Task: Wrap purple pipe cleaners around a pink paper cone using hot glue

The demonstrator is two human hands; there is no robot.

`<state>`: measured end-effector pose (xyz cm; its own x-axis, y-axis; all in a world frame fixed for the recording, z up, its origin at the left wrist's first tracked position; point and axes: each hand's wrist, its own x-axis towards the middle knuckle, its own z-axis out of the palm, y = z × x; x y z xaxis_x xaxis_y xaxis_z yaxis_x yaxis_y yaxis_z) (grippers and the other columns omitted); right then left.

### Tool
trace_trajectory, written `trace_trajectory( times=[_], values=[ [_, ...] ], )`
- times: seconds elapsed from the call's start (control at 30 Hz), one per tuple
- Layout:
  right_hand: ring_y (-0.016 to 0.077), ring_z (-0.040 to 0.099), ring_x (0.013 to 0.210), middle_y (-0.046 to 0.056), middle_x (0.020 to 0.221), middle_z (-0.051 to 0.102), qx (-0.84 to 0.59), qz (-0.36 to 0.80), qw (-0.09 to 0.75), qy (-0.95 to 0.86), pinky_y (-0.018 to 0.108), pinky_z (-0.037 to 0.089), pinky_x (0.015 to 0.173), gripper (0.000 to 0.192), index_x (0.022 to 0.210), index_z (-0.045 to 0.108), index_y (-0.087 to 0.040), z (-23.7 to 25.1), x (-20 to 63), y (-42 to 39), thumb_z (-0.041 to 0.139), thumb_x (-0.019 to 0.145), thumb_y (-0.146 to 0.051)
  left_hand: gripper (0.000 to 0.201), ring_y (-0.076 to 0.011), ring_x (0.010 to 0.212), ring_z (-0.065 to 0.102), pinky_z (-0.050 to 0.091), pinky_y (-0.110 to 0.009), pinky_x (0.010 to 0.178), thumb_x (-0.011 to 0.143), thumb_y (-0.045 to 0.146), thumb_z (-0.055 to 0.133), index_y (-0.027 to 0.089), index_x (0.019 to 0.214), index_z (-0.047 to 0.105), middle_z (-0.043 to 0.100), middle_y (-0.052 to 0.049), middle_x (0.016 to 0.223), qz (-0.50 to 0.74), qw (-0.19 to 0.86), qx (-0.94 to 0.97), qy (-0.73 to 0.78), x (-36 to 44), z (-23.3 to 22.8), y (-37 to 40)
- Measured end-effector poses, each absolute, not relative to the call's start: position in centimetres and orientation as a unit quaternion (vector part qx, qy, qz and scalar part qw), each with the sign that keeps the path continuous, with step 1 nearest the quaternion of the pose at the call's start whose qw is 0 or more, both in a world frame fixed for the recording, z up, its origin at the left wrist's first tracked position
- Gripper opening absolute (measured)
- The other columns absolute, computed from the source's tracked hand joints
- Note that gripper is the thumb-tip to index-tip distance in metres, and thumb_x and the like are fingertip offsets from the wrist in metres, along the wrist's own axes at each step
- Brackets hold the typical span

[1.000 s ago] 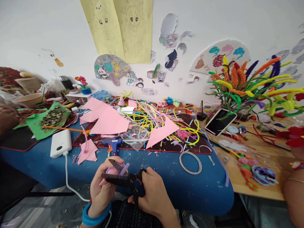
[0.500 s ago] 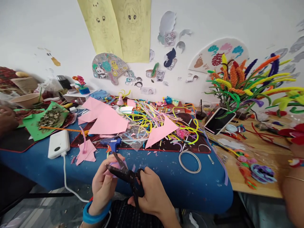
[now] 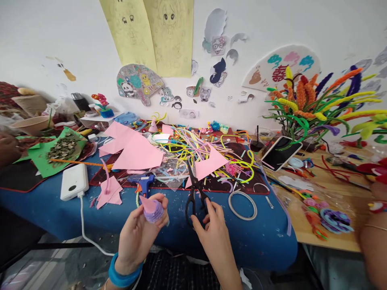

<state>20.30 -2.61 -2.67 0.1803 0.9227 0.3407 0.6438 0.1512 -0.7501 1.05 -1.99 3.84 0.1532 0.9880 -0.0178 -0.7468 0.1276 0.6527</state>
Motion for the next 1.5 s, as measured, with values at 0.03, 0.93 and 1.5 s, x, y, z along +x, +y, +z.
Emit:
trace_trajectory(
  times=[0.03,0.93,1.5],
  values=[
    [0.0202,0.07,0.074,0.016,0.121,0.061,-0.615,0.159,0.464,-0.617,0.035,0.064,0.058,0.048,0.136,0.057,-0.016,-2.3,20.2,-2.9,0.061,0.096,-0.042,0.039,-0.0112,0.061,0.047,0.041,-0.028,0.06,0.088,0.045,0.064,0.011,0.105,0.074,0.059,-0.007,0.088,0.592,0.737,0.231,0.228,1.3,3.9,-2.1],
    [0.0231,0.078,0.096,0.008,0.1,0.08,-0.399,-0.136,0.553,-0.719,0.036,0.069,0.082,0.049,0.141,0.061,-0.017,-0.6,16.1,-5.8,0.059,0.095,0.0,0.025,-0.0222,0.095,0.071,0.055,-0.027,0.083,0.094,0.041,0.069,0.022,0.108,0.078,0.076,-0.008,0.105,0.514,0.571,0.53,0.359,1.6,1.8,-3.5],
    [0.0216,0.075,0.1,0.01,0.1,0.077,-0.39,-0.141,0.584,-0.698,0.035,0.069,0.082,0.023,0.113,0.071,-0.014,-0.6,15.8,-5.7,0.061,0.095,-0.004,0.032,-0.0272,0.105,0.078,0.06,-0.03,0.092,0.091,0.042,0.073,0.021,0.114,0.082,0.081,-0.013,0.115,0.483,0.532,0.576,0.389,0.6,2.8,-3.4]
  ],
)
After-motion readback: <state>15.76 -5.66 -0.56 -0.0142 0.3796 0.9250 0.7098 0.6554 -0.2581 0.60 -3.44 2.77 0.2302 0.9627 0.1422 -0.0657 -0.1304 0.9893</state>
